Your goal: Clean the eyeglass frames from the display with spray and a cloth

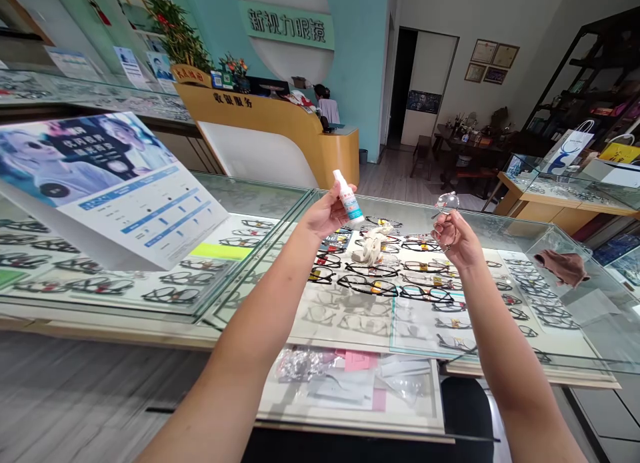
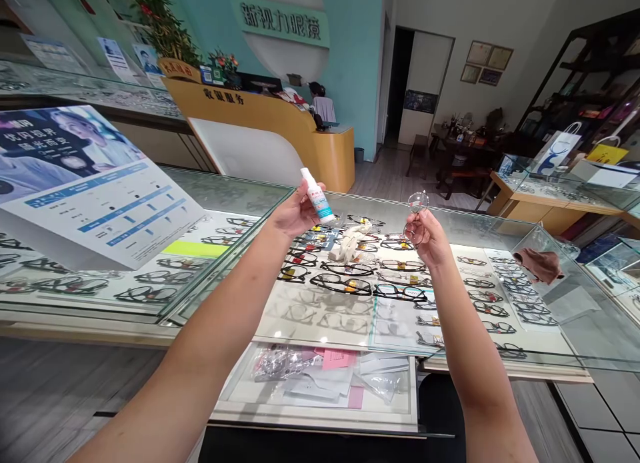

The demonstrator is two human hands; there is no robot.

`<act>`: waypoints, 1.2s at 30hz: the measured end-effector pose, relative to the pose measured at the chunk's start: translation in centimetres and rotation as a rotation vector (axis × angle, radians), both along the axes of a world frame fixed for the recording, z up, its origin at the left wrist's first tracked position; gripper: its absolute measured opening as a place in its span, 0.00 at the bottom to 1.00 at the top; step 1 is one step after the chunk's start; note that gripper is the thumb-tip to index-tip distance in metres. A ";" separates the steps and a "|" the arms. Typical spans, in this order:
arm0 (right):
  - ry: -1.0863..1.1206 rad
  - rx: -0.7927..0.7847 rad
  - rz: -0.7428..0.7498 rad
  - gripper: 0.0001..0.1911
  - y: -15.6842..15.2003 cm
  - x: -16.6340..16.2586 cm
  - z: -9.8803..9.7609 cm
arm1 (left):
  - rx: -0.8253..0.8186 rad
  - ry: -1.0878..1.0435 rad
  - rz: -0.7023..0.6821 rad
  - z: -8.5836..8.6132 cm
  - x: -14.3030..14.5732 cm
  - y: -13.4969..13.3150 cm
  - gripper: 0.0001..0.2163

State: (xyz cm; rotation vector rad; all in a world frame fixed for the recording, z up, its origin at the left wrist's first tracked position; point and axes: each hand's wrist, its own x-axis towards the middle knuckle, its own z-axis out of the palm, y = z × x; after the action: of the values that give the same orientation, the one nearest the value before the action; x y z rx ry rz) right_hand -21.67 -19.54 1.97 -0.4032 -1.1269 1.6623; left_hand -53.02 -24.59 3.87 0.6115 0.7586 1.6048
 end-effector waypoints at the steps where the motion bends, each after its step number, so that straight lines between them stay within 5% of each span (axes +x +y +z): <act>1: -0.005 0.001 0.000 0.23 0.0 0.0 0.0 | 0.002 -0.003 -0.010 0.0 0.0 0.0 0.17; 12: -0.025 0.007 -0.001 0.23 0.0 -0.3 -0.1 | 0.101 -0.120 -0.211 1.4 3.8 -1.4 0.23; 18: -0.039 0.066 -0.003 0.24 -0.5 -0.8 0.0 | 0.099 0.088 -0.252 2.2 4.7 -2.0 0.35; 21: -0.041 0.098 0.011 0.25 -1.3 -1.9 1.8 | 0.165 0.178 -0.197 3.4 5.2 -1.8 0.39; 29: -0.097 0.362 0.051 0.25 -4.7 -5.1 11.1 | 0.404 0.253 -0.052 9.8 8.3 -1.9 0.37; 32: -0.091 0.414 0.054 0.26 -5.9 -5.8 12.1 | 0.502 0.322 0.043 10.6 9.0 -2.6 0.37; 36: -0.128 0.400 0.113 0.25 -7.0 -6.1 11.4 | 0.644 0.493 0.231 9.6 9.1 -2.9 0.34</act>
State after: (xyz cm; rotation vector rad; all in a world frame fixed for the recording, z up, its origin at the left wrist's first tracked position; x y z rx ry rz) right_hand -27.78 -26.53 13.39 -0.1929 -1.5642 1.4736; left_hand -43.94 -27.50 13.47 1.4668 0.6699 1.9481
